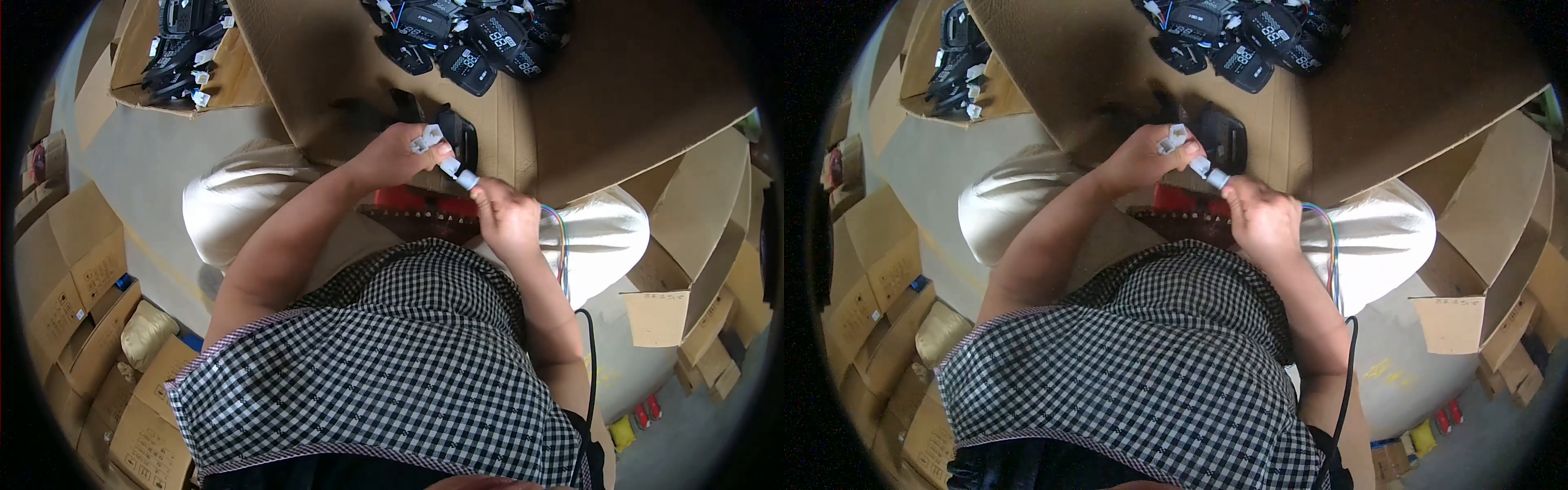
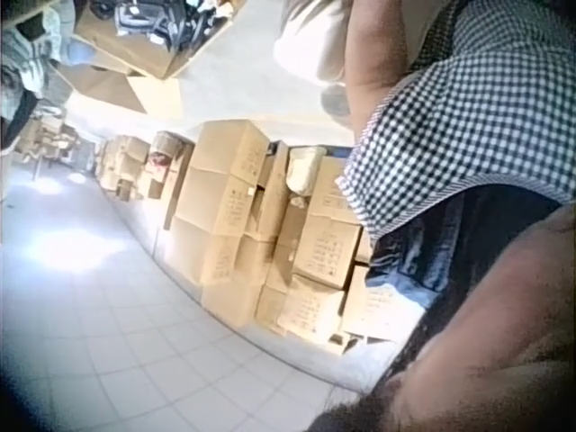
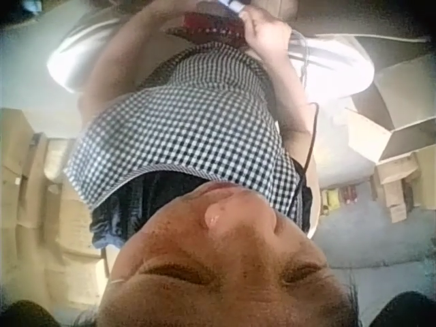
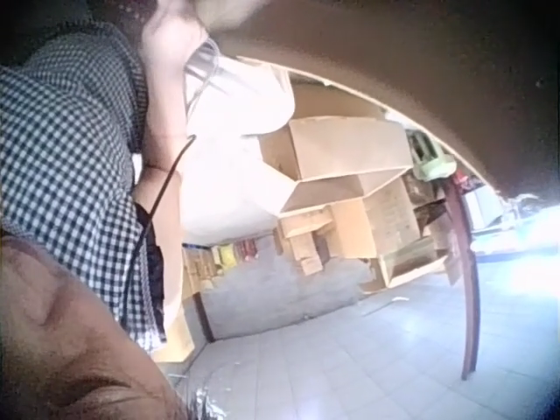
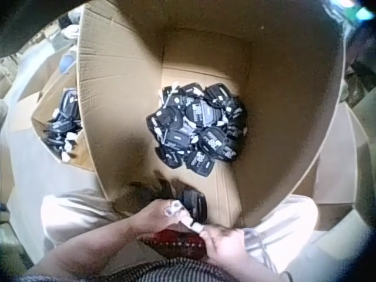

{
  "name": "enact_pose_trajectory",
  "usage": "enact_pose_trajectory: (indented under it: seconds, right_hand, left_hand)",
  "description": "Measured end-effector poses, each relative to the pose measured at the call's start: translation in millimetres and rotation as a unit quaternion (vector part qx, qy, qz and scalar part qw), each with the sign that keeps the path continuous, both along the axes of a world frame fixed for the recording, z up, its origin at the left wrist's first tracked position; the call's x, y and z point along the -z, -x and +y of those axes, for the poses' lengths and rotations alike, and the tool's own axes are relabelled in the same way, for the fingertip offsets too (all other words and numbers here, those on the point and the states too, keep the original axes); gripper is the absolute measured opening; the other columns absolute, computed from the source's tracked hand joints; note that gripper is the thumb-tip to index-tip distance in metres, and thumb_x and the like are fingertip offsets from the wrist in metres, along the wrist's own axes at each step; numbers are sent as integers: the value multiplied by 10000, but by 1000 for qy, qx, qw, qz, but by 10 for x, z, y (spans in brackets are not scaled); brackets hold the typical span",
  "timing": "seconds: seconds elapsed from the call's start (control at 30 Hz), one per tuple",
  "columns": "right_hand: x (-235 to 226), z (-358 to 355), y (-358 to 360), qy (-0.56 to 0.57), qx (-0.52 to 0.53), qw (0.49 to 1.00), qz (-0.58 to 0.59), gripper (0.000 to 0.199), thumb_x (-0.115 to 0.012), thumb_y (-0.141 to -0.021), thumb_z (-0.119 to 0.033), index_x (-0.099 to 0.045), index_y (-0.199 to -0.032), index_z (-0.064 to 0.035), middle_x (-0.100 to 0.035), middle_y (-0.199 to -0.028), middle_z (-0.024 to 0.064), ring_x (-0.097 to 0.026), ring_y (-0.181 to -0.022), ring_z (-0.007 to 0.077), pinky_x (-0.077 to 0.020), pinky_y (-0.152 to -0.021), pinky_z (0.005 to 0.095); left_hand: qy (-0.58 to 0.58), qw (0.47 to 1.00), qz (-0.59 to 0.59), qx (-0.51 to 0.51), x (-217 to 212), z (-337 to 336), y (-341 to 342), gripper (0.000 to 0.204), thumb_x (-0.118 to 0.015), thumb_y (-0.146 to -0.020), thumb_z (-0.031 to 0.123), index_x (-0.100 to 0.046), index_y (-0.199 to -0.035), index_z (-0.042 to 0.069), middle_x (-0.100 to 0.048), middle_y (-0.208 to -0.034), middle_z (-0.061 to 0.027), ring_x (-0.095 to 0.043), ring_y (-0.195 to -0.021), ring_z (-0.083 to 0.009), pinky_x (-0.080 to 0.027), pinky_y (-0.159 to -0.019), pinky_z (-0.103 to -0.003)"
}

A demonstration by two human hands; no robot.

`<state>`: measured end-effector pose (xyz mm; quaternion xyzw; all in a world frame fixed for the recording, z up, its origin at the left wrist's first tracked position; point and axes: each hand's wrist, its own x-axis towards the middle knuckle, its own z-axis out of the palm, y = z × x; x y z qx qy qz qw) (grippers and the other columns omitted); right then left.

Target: The person picks up black plastic electronic components from a cardboard box by hand, then places them back into the box or into a specific area.

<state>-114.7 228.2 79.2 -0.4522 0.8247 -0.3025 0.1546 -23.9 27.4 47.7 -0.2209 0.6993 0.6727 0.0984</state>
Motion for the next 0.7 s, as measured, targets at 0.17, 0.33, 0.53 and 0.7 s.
enact_pose_trajectory:
  seconds: [0.17,0.33,0.53,0.7]
  right_hand:
    - [-154,-160,87,-46,-14,997,62,134,-585,-868,-210,-622,-823,-89,-641,-715,97,-621,-586,299,-493,-515,403]
    - [-129,-264,124,-48,-7,976,-213,183,-609,-868,-217,-634,-843,-37,-540,-624,174,-608,-579,293,-469,-566,379]
    - [98,-342,266,93,164,842,-505,145,-573,-921,-124,-649,-922,0,-561,-708,-45,-420,-570,39,-332,-518,176]
    - [-146,-342,334,308,216,695,-612,110,-540,-924,-87,-601,-945,3,-548,-698,1,-427,-547,34,-309,-460,164]
  left_hand:
    - [-5,1000,7,-9,-45,-32,-3,286,-599,-898,309,-622,-843,29,-578,-671,-5,-510,-621,-83,-420,-585,-266]
    - [71,996,56,11,70,-19,-21,285,-600,-893,317,-623,-854,36,-621,-702,-38,-539,-629,-111,-439,-605,-289]
    - [53,994,77,-55,-290,-48,52,264,-570,-924,249,-647,-1065,39,-615,-799,-5,-534,-729,-73,-452,-681,-258]
    - [10,974,44,-222,-418,-332,50,223,-595,-918,255,-607,-877,37,-624,-795,-21,-511,-646,-67,-411,-603,-225]
